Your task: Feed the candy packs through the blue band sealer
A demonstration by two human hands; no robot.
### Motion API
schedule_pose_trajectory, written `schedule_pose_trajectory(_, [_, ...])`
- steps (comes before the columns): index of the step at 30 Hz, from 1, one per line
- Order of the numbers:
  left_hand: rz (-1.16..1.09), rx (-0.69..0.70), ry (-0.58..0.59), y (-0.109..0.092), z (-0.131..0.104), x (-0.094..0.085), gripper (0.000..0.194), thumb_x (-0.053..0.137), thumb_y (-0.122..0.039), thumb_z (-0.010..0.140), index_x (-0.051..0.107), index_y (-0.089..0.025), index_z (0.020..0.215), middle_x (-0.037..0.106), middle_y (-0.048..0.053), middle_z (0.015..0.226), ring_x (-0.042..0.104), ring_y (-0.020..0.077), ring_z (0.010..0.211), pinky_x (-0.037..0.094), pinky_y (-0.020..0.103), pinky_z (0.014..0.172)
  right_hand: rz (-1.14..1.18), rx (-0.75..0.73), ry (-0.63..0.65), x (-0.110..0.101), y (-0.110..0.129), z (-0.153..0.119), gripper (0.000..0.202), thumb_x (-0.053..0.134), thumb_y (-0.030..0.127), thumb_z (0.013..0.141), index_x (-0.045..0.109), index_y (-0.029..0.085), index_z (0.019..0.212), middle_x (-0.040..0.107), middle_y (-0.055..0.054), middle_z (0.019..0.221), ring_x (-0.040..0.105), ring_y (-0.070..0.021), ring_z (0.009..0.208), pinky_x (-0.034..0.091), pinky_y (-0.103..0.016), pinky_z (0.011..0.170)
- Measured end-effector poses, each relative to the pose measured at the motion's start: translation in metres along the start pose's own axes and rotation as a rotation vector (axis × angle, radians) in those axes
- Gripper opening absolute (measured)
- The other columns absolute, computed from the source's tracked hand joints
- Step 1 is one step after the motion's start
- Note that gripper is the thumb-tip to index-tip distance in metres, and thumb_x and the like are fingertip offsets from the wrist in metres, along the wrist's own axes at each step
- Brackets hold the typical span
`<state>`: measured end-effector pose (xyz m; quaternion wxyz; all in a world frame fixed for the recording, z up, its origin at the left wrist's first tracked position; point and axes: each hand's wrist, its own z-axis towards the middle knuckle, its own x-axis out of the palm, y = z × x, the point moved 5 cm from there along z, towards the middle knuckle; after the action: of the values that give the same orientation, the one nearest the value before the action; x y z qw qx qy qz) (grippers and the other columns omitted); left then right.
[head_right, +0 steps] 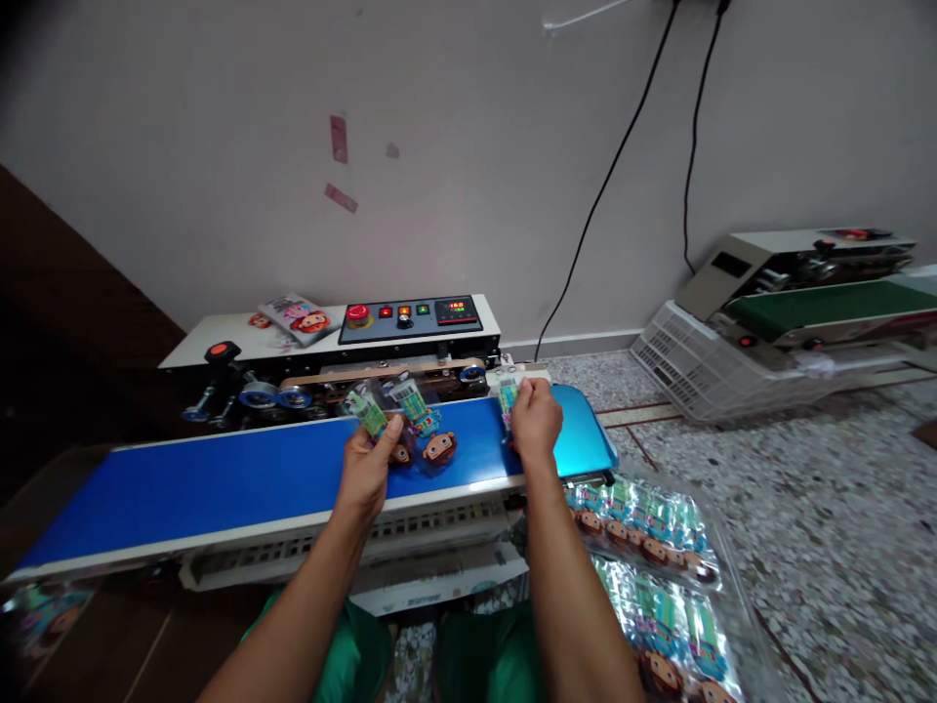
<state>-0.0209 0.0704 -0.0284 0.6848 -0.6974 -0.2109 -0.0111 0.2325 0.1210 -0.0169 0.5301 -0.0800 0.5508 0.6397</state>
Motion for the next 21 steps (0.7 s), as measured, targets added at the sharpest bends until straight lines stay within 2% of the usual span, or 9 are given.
schedule_pose_trajectory(5, [0.008,-0.011,0.019,0.001,0.0,0.0,0.032,0.073,-0.04,0.067,0.068,-0.015,0.086,0.065,-0.002,0.063,0.051,0.0076,0.046,0.041,0.02,0.048,-0.192,0.089,0.064,0.007,-0.002,0.003,0.035,0.035,0.03,0.09,0.064,0.011,0.096,0.065,-0.015,0.074,0.057,-0.0231,0.065,0.03,-0.031,0.06])
schedule_pose_trajectory(9, [0.009,-0.019,0.023,0.001,0.0,-0.001,0.033,0.072,-0.04,0.068,0.069,-0.015,0.088,0.067,0.0,0.065,0.055,0.0097,0.05,0.042,0.021,0.051,-0.171,0.007,0.142,0.02,0.012,-0.003,0.035,0.035,0.029,0.09,0.063,0.011,0.099,0.066,-0.016,0.076,0.06,-0.0233,0.069,0.036,-0.031,0.063])
schedule_pose_trajectory(12, [0.007,-0.024,0.014,-0.001,0.001,-0.004,0.034,0.073,-0.04,0.066,0.069,-0.016,0.09,0.068,0.0,0.065,0.058,0.0112,0.053,0.045,0.022,0.056,-0.046,-0.163,0.218,0.03,0.026,-0.009,0.037,0.034,0.028,0.09,0.06,0.01,0.11,0.067,-0.016,0.094,0.061,-0.0236,0.084,0.041,-0.032,0.073])
schedule_pose_trajectory(15, [0.043,-0.038,0.036,-0.007,-0.001,-0.006,0.034,0.074,-0.042,0.064,0.069,-0.015,0.085,0.066,-0.001,0.062,0.056,0.0104,0.05,0.045,0.022,0.053,0.083,-0.281,0.198,0.026,0.035,-0.012,0.039,0.037,0.028,0.089,0.058,0.01,0.116,0.064,-0.017,0.109,0.057,-0.0249,0.099,0.041,-0.036,0.085])
schedule_pose_trajectory(18, [0.082,-0.089,0.106,-0.014,-0.01,-0.004,0.034,0.075,-0.042,0.062,0.067,-0.014,0.079,0.064,-0.001,0.062,0.055,0.01,0.048,0.044,0.021,0.048,0.288,-0.224,0.198,0.011,0.038,-0.011,0.037,0.043,0.039,0.088,0.062,0.014,0.108,0.067,-0.013,0.101,0.06,-0.0236,0.093,0.044,-0.038,0.083])
schedule_pose_trajectory(21, [0.083,-0.11,0.177,-0.018,-0.023,0.004,0.033,0.073,-0.042,0.065,0.066,-0.014,0.08,0.062,-0.001,0.06,0.055,0.0096,0.049,0.044,0.02,0.048,0.674,-0.076,0.388,-0.002,0.043,-0.015,0.044,0.045,0.053,0.085,0.062,0.017,0.105,0.068,-0.009,0.093,0.062,-0.0188,0.076,0.048,-0.033,0.07])
